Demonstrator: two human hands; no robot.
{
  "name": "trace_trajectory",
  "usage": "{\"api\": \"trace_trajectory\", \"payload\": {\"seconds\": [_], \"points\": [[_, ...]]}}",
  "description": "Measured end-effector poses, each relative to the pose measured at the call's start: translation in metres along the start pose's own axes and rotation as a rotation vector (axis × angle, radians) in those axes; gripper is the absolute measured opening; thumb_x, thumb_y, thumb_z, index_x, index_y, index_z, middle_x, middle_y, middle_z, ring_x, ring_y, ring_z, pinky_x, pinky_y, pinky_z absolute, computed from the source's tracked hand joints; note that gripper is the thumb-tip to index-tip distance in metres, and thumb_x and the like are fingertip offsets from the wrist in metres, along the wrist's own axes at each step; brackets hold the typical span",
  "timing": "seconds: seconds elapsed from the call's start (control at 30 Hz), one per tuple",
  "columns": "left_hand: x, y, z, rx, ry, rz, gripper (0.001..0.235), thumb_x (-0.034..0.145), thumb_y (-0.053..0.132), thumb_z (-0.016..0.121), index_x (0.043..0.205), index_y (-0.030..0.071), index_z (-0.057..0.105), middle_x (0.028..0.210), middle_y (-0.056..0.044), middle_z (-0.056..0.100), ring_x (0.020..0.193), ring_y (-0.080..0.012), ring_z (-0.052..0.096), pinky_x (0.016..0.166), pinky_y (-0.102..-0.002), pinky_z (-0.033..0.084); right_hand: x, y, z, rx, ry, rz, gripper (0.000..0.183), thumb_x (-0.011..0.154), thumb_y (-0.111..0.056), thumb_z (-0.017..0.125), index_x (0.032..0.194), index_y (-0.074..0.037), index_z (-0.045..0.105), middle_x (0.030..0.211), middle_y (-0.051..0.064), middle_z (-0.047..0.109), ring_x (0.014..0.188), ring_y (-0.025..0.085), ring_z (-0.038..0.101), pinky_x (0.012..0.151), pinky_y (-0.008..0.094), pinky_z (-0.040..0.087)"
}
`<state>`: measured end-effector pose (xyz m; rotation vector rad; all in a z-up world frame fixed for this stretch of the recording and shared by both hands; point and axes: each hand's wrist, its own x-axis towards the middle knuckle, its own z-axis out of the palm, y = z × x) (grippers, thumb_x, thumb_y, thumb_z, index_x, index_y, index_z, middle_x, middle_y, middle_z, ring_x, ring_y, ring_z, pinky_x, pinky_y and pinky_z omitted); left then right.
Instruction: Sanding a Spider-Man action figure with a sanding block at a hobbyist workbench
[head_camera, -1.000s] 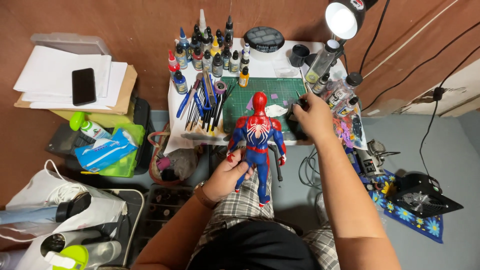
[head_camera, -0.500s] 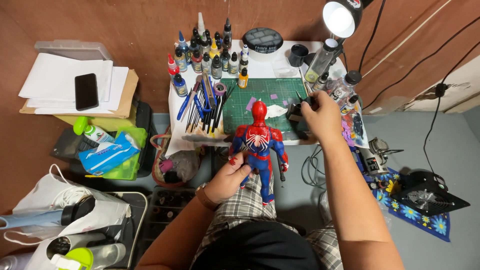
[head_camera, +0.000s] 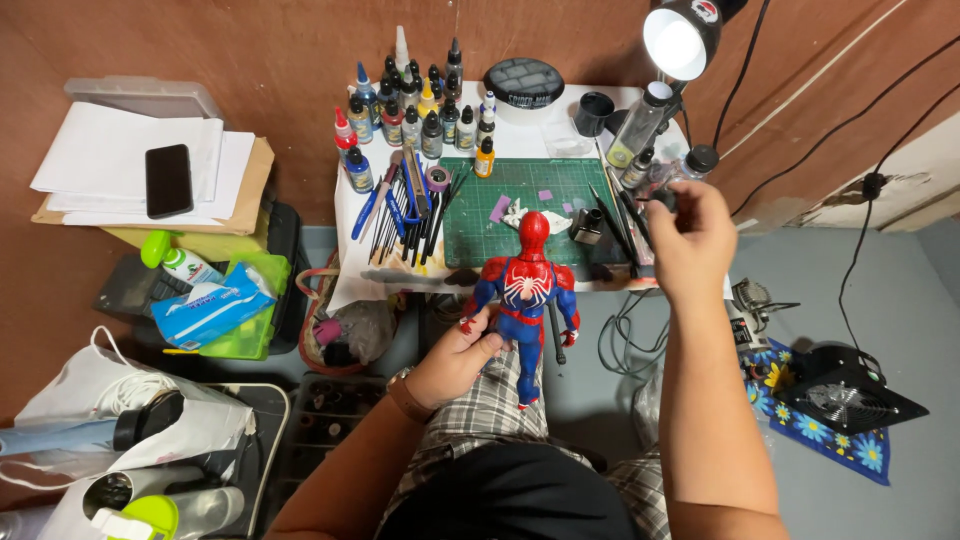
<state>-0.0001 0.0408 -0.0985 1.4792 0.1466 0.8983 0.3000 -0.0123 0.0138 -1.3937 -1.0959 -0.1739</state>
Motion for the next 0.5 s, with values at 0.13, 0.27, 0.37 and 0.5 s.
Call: {"api": "trace_trajectory", "payload": {"seconds": [0.13,0.27,0.37,0.5], "points": [[0.006,0.033,0.014,0.003,-0.04,0.005,0.029,0.104,0.007,0.055,0.129,-0.005,0.061,0.088,-0.012,0.07,0.085,-0.0168,0.061,0.078,-0.032,0.057,-0.02,-0.047,-0.017,0.352,0.061,-0.052,0.025,0.097,0.008,0.068,0.12,0.006,0.059,0.088,0.015,0.059,0.067,0.019,0.061,0.062,0.03,0.057],[0.006,0.032,0.016,0.063,-0.075,0.032,0.029,0.102,0.007,0.058,0.128,-0.004,0.064,0.089,-0.011,0.071,0.087,-0.0175,0.065,0.08,-0.035,0.059,-0.044,-0.095,-0.028,0.598,0.129,-0.139,0.038,0.091,-0.007,0.072,0.119,0.008,0.051,0.091,0.024,0.057,0.062,0.023,0.058,0.056,0.035,0.056],[-0.004,0.02,0.017,0.036,-0.135,-0.064,0.035,0.103,0.01,0.055,0.137,0.003,0.056,0.117,-0.009,0.064,0.113,-0.0207,0.057,0.101,-0.04,0.047,-0.06,-0.131,-0.036,0.66,0.107,-0.098,0.036,0.09,-0.014,0.071,0.116,-0.002,0.051,0.094,0.021,0.058,0.065,0.023,0.055,0.057,0.037,0.055],[-0.009,0.018,0.022,0.004,-0.154,-0.156,0.048,0.101,0.009,0.055,0.148,0.006,0.047,0.151,-0.01,0.053,0.145,-0.0252,0.045,0.124,-0.042,0.03,-0.072,-0.152,-0.039,0.675,0.108,-0.034,0.031,0.089,-0.019,0.07,0.113,-0.01,0.053,0.094,0.015,0.055,0.07,0.023,0.055,0.058,0.036,0.054]]}}
